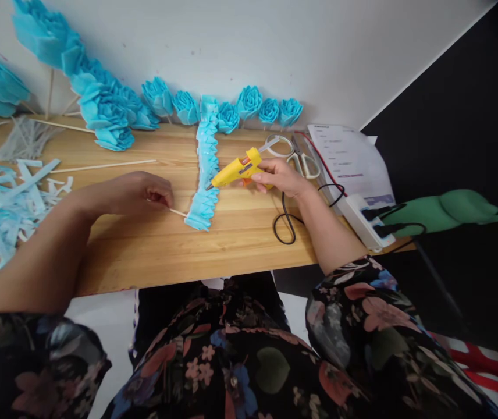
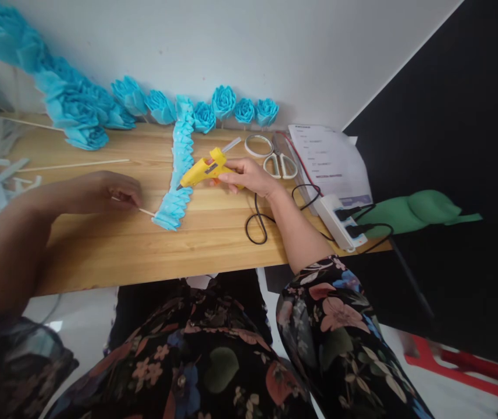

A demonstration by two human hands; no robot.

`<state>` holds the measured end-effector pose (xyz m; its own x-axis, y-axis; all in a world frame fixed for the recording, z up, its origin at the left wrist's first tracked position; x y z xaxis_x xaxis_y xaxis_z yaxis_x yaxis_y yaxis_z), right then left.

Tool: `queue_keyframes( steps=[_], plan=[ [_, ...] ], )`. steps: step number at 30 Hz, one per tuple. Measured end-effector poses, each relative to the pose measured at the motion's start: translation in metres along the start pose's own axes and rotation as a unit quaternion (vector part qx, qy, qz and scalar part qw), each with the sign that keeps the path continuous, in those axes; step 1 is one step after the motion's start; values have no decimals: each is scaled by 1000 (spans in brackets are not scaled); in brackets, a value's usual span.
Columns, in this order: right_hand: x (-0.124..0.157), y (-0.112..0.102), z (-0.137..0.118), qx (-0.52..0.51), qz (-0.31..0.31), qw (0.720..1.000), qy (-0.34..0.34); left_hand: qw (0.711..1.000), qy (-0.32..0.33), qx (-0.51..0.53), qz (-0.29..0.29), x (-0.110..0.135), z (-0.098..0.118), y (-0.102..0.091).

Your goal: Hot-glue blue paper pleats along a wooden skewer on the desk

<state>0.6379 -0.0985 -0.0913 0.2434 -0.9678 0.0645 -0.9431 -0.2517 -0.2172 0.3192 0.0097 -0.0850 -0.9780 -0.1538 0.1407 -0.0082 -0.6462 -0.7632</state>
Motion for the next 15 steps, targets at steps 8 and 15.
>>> queue_keyframes(
  steps=[8,15],
  plan=[
    [0,6,-3,50,-1,998,23,1000,-9,2,-11,0,-4,-1],
    [1,-3,-3,3,17,1000,16,1000,12,0,1,1,0,-1]
  ],
)
Point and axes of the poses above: each hand's wrist, its own x-axis away from the middle knuckle, its own y-axis out of the palm, z = x × y, the point moved 6 cm from there along -x, towards the middle knuckle, and after that the axes turned 8 degrees about y, right-handed, at the moved point
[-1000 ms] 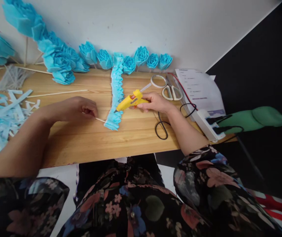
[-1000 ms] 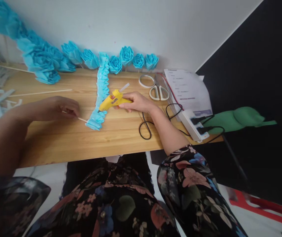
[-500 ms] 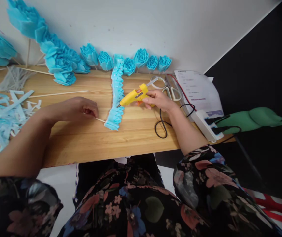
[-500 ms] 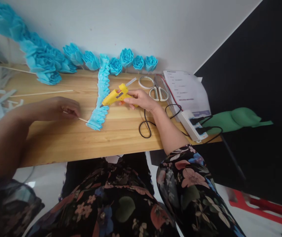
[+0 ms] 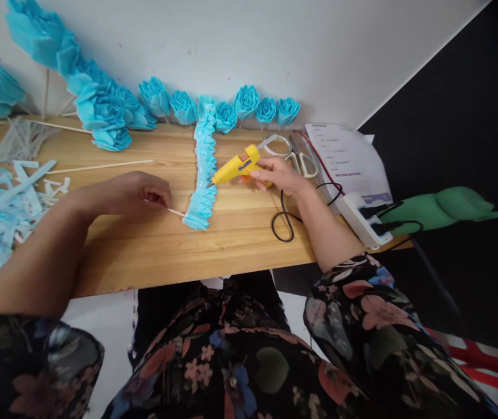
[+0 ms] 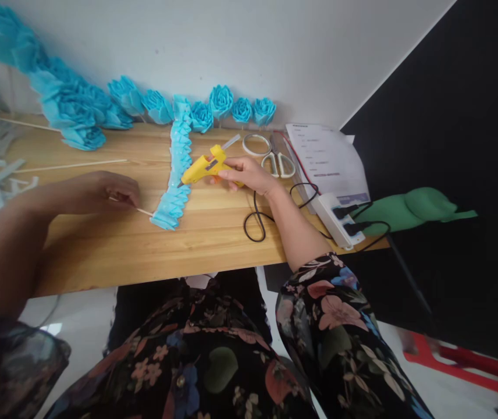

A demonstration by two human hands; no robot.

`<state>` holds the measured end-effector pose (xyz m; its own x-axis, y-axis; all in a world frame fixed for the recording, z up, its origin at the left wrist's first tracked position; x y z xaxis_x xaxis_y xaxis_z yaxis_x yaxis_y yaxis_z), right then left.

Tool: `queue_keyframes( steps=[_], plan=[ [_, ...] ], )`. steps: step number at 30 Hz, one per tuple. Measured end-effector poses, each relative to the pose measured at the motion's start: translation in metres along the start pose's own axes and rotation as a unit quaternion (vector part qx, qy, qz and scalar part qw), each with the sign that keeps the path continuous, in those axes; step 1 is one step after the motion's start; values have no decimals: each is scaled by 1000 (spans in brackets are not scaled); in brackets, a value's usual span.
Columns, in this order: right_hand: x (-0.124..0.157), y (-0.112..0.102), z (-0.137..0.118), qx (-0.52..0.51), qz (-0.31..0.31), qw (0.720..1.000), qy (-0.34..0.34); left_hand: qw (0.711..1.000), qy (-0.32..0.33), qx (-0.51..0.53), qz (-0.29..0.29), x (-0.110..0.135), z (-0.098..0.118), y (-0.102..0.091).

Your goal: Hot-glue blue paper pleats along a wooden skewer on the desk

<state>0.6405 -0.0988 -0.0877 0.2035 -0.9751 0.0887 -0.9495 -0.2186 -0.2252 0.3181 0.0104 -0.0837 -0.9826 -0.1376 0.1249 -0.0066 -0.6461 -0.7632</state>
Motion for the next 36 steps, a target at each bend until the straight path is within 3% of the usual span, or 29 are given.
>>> queue_keyframes(
  steps=[13,24,36],
  plan=[
    [-1,12,-4,46,-24,999,10,1000,11,2,7,0,-6,1],
    [-4,8,7,41,-45,998,-9,998,-11,49,-29,5,1,1],
    [1,6,-5,19,-26,999,-25,998,-16,41,-39,4,2,2]
  ],
)
Point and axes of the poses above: each hand's wrist, its own x-axis away from the middle knuckle, its own y-axis out of the palm, z = x × y, the point moved 6 cm from there along -x, towards the middle knuckle, and after that the axes turned 8 degrees about y, right-handed, at the moved point
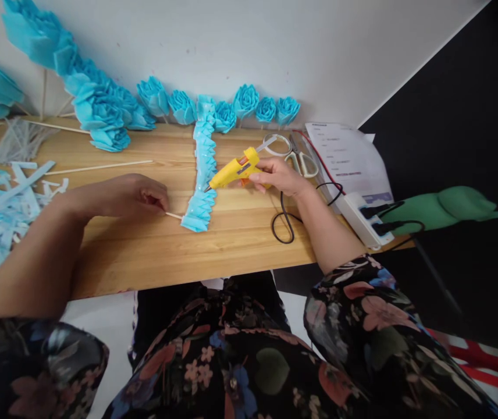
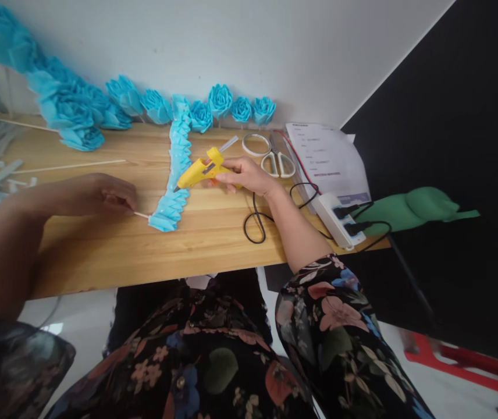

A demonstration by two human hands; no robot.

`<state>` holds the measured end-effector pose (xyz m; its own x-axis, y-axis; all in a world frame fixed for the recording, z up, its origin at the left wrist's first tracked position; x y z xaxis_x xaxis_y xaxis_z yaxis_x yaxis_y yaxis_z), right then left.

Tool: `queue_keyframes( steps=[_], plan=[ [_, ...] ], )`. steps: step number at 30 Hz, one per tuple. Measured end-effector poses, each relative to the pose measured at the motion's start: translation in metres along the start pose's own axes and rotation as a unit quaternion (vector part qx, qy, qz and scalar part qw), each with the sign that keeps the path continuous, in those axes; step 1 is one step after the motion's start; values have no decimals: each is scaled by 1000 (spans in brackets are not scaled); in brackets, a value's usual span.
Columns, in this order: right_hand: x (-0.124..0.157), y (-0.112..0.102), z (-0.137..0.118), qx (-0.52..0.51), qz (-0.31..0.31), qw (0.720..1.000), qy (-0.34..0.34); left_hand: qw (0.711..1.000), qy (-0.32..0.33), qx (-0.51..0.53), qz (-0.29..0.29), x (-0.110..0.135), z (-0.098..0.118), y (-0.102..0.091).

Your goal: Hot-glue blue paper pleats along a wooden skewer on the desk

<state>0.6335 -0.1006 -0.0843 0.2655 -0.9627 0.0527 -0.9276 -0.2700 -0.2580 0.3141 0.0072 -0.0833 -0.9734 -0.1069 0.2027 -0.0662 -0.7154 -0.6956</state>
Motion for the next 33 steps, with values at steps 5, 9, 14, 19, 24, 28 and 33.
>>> queue_keyframes(
  steps=[5,9,14,19,24,28,33],
  plan=[
    [-2,5,6,22,-18,999,20,1000,-2,0,5,-1,0,0],
    [-3,5,8,10,-17,1000,20,1000,-10,-3,5,-1,-1,0],
    [-2,-1,5,-20,8,1000,3,1000,-6,-1,10,-2,-1,0],
    [-2,3,5,8,-3,1000,17,1000,-7,-4,7,-2,0,0],
    [-4,6,7,25,-10,999,32,1000,-14,-15,7,-1,-3,1],
    [-4,3,10,18,-17,999,22,1000,-7,-15,6,-2,-4,1],
    [-1,-2,6,2,3,1000,5,1000,-9,-15,4,-2,-5,1]
  ],
)
Point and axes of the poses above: each hand's wrist, its own x-axis away from the middle knuckle, its own y-axis out of the palm, z = x × y, the point moved 6 cm from there along -x, towards the middle knuckle, and after that the axes turned 8 degrees about y, right-handed, at the moved point
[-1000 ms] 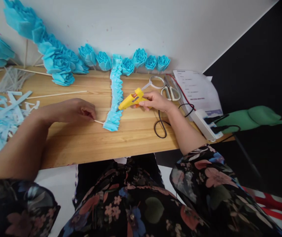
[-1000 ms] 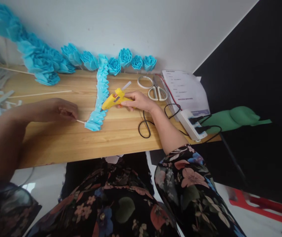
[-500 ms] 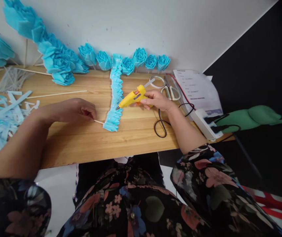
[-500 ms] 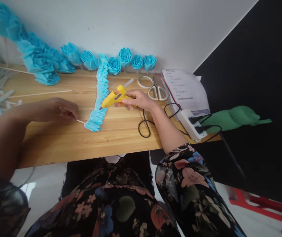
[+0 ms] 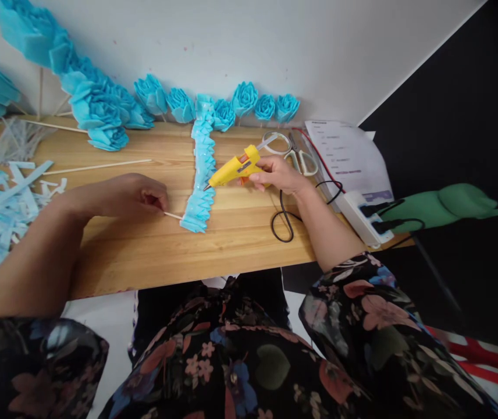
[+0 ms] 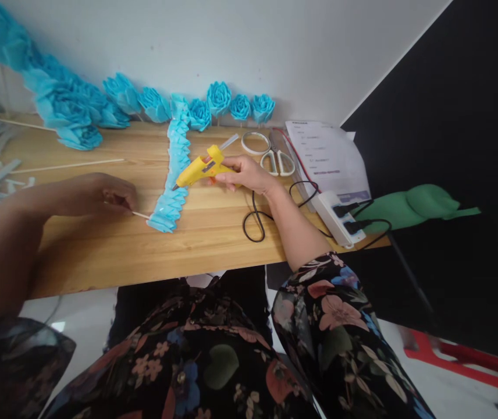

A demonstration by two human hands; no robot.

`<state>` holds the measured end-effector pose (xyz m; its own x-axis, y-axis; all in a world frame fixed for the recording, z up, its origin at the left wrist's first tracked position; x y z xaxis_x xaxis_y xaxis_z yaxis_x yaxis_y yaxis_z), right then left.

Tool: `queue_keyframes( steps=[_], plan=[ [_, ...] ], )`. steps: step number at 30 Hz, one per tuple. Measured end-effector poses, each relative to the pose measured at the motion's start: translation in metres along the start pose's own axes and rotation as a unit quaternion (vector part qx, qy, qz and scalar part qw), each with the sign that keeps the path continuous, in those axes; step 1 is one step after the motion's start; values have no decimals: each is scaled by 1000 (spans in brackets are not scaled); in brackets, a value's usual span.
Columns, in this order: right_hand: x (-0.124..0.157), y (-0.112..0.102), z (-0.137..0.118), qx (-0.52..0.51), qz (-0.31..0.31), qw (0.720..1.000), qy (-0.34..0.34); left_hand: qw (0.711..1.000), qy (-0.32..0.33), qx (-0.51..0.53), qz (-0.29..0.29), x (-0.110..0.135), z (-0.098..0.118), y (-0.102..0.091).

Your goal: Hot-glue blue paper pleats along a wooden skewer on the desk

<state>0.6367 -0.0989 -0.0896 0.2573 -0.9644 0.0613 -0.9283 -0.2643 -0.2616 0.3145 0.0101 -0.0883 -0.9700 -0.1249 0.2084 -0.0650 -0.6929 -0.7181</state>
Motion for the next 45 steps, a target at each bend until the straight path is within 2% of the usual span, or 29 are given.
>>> queue_keyframes(
  steps=[7,14,18,24,30,36,45],
  plan=[
    [-2,6,2,43,-18,999,18,1000,-7,10,-8,1,1,0],
    [1,3,-2,2,-4,1000,-13,1000,-1,10,-2,0,4,0],
    [2,9,-7,13,-33,999,-23,1000,18,14,9,-1,4,0],
    [1,19,-8,62,-52,997,-4,1000,4,21,4,0,5,1],
    [0,20,-6,72,-42,996,8,1000,16,14,14,-1,12,-2],
    [0,10,-4,19,-8,1000,-19,1000,20,16,7,0,10,0],
    [-4,28,-5,61,-50,997,4,1000,11,13,7,-1,12,-1]
  ],
)
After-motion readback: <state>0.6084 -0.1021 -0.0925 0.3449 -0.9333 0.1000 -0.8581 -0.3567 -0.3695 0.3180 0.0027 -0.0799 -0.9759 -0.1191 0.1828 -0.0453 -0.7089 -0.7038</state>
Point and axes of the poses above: each hand's wrist, its own x-axis away from the middle knuckle, its own y-axis out of the palm, z = x × y, the point moved 6 cm from there along -x, towards the middle knuckle, and after that the axes turned 8 degrees about y, right-handed, at the moved point
